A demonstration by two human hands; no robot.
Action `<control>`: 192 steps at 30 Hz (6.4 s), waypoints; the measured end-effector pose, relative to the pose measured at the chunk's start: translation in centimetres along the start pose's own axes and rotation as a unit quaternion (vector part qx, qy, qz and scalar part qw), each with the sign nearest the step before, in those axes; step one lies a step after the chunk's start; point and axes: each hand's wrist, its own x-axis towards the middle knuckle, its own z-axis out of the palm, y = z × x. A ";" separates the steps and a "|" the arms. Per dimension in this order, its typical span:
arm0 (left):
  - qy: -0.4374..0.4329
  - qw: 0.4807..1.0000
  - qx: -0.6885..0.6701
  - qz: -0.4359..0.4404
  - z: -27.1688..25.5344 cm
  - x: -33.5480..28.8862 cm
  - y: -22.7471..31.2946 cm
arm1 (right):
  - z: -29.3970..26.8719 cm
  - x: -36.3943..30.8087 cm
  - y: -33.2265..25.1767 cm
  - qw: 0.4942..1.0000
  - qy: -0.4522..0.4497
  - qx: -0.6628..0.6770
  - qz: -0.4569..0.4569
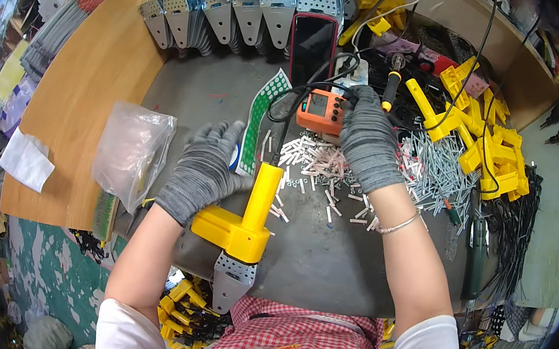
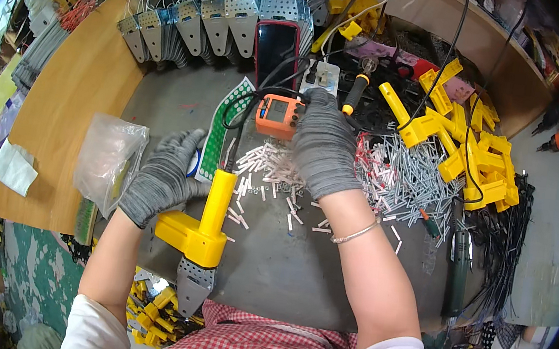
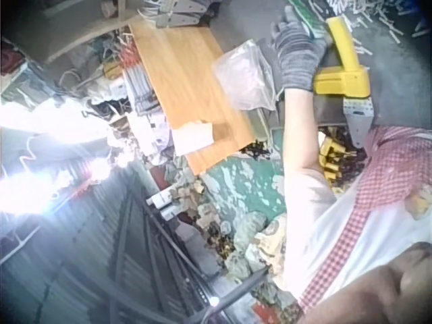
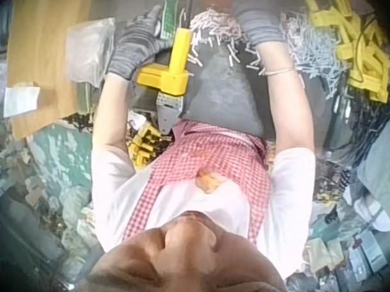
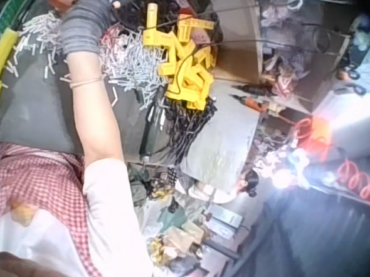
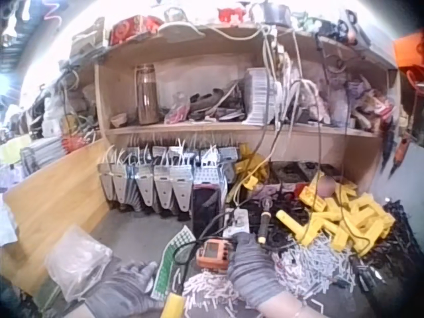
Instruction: The person assembles internal wire leads and an electronic module into a yellow plastic housing using a soldering iron and an electric screwdriver.
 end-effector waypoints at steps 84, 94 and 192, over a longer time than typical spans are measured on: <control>0.011 0.738 -0.617 -0.273 0.5 -5.7 -1.1 | 2.7 -6.8 -10.7 0.962 -0.124 0.152 -0.191; 0.006 0.709 -0.648 -0.276 1.4 -6.9 -1.4 | 3.4 -5.8 -10.1 0.935 -0.293 0.185 -0.083; -0.070 0.949 -0.264 0.159 6.6 -5.3 21.0 | -12.6 -20.0 8.8 0.776 -0.193 0.550 0.243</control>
